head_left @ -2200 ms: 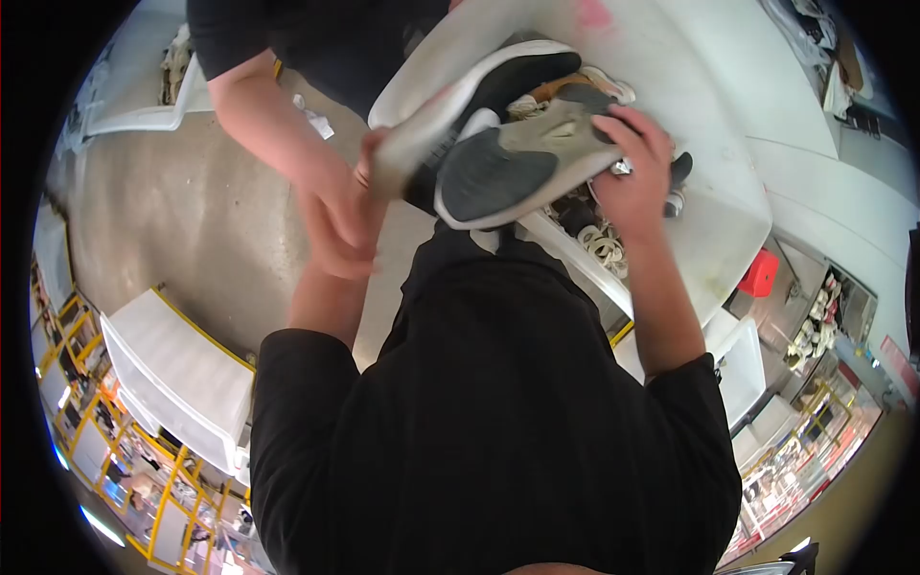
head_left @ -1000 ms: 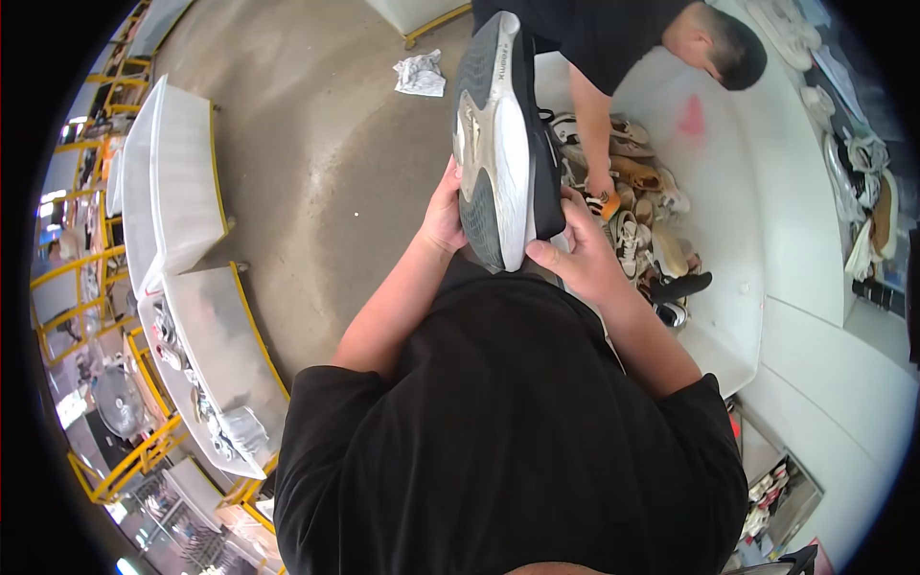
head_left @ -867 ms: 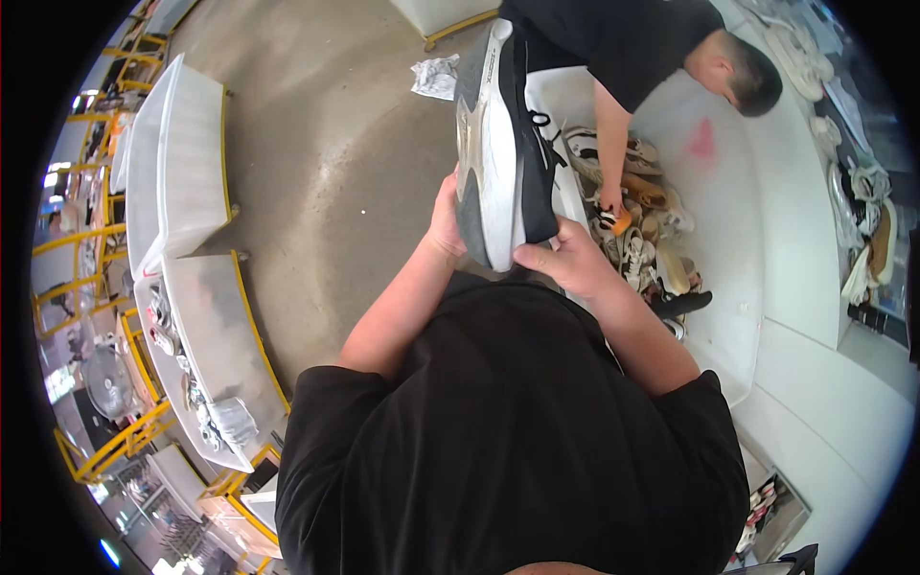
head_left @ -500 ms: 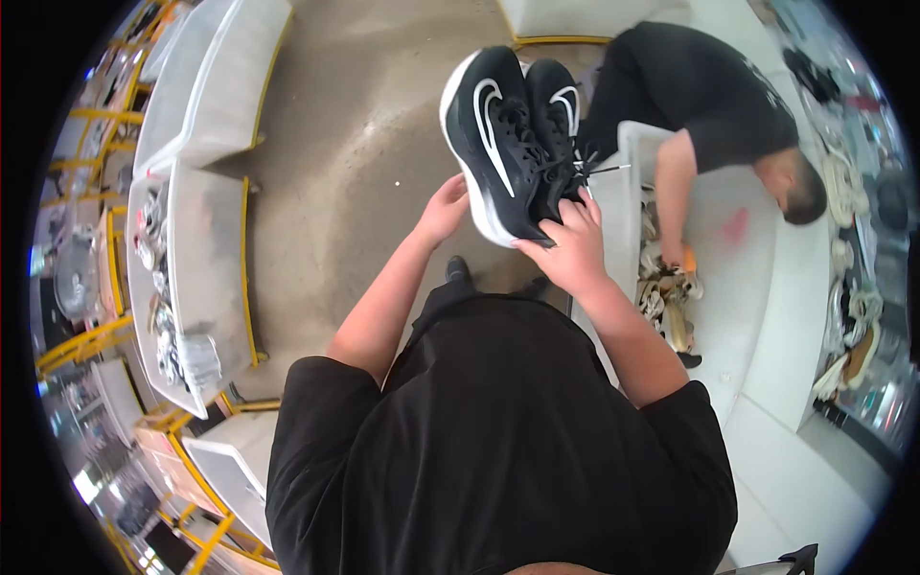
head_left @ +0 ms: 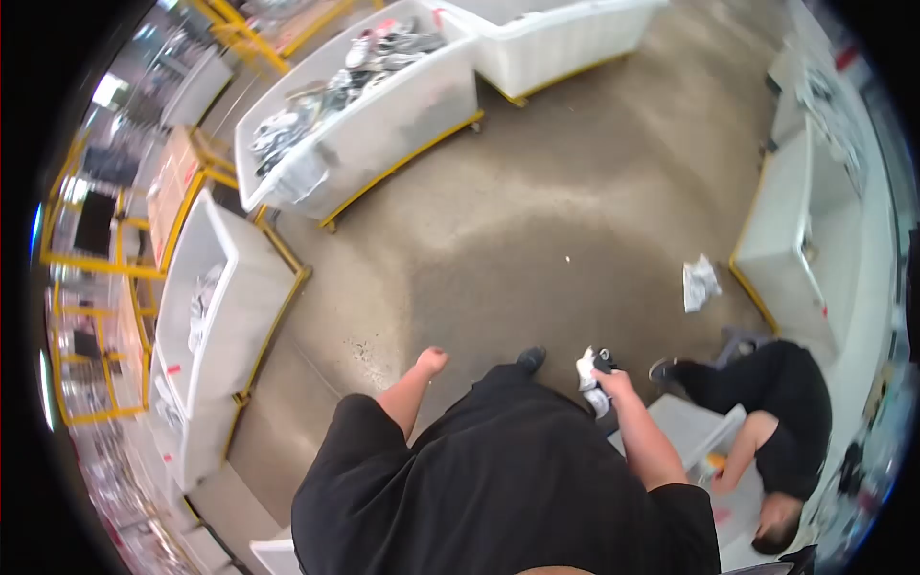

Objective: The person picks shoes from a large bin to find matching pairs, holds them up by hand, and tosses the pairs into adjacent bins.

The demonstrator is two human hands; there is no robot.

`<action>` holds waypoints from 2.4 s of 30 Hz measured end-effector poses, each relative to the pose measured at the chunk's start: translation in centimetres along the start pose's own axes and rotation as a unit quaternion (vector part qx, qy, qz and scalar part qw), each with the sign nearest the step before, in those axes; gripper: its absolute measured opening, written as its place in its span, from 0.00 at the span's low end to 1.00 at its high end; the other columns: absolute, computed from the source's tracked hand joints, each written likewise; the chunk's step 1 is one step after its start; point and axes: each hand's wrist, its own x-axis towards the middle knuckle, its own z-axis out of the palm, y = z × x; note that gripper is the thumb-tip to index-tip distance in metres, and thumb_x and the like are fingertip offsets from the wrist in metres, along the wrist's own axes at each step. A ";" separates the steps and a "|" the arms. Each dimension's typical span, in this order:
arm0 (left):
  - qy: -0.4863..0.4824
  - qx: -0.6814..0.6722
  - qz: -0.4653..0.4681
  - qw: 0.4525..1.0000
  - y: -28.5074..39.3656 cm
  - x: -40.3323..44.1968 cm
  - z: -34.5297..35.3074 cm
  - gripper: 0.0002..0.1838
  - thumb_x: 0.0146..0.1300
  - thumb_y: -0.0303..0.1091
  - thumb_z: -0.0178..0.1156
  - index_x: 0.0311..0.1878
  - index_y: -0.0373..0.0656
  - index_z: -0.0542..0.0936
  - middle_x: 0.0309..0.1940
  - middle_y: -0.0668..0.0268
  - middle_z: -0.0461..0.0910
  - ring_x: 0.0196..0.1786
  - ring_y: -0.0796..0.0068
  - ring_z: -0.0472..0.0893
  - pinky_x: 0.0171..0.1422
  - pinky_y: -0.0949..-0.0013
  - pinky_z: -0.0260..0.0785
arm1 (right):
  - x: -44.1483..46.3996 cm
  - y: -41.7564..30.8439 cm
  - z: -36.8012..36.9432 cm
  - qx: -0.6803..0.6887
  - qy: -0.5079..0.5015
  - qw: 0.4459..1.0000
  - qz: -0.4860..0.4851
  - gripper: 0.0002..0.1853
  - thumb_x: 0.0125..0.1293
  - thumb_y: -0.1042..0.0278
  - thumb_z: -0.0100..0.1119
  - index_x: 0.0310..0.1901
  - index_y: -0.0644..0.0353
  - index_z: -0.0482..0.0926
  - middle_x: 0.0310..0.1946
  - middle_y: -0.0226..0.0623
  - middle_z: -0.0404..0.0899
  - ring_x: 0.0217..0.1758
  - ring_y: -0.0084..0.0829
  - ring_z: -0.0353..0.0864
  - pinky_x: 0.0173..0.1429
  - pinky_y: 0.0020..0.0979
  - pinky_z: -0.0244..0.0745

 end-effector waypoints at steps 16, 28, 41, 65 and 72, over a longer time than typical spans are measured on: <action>0.022 -0.257 -0.046 0.965 -3.7 -6.2 -0.2 0.31 0.65 0.46 0.68 0.66 0.38 0.81 0.62 0.51 0.84 0.65 0.57 0.83 0.71 0.60 0.73 | -23.2 -61.8 13.6 0.082 0.173 0.602 -0.775 0.27 0.66 0.58 0.70 0.62 0.62 0.77 0.57 0.50 0.82 0.61 0.52 0.81 0.68 0.45 0.74; -0.093 -0.004 -0.017 0.995 6.8 -0.3 -0.2 0.26 0.65 0.46 0.68 0.62 0.42 0.84 0.48 0.61 0.87 0.46 0.67 0.86 0.49 0.60 0.81 | -10.5 6.7 -2.8 -0.451 -0.006 0.885 -0.114 0.25 0.64 0.55 0.64 0.62 0.52 0.82 0.59 0.46 0.83 0.64 0.48 0.82 0.69 0.46 0.77; -0.201 0.168 0.157 0.952 38.6 -4.9 22.3 0.28 0.76 0.45 0.57 0.74 0.42 0.69 0.68 0.60 0.78 0.68 0.60 0.78 0.68 0.50 0.74 | -34.6 46.3 -2.5 0.243 0.545 0.756 0.268 0.17 0.69 0.57 0.61 0.53 0.56 0.84 0.47 0.50 0.87 0.56 0.51 0.85 0.61 0.49 0.78; -0.319 0.477 0.647 0.502 34.7 -45.7 69.4 0.16 0.69 0.40 0.66 0.56 0.42 0.84 0.54 0.54 0.86 0.61 0.52 0.83 0.66 0.57 0.73 | -34.8 55.2 2.6 0.305 0.460 0.781 0.293 0.32 0.69 0.34 0.59 0.57 0.55 0.83 0.59 0.40 0.83 0.65 0.45 0.79 0.69 0.45 0.74; -0.227 0.486 0.741 0.404 39.6 -41.8 82.9 0.14 0.67 0.47 0.66 0.49 0.51 0.87 0.47 0.60 0.89 0.53 0.51 0.85 0.60 0.52 0.76 | -31.1 55.8 3.2 0.309 0.565 0.663 0.381 0.17 0.69 0.47 0.62 0.38 0.53 0.86 0.38 0.33 0.88 0.46 0.42 0.85 0.50 0.45 0.80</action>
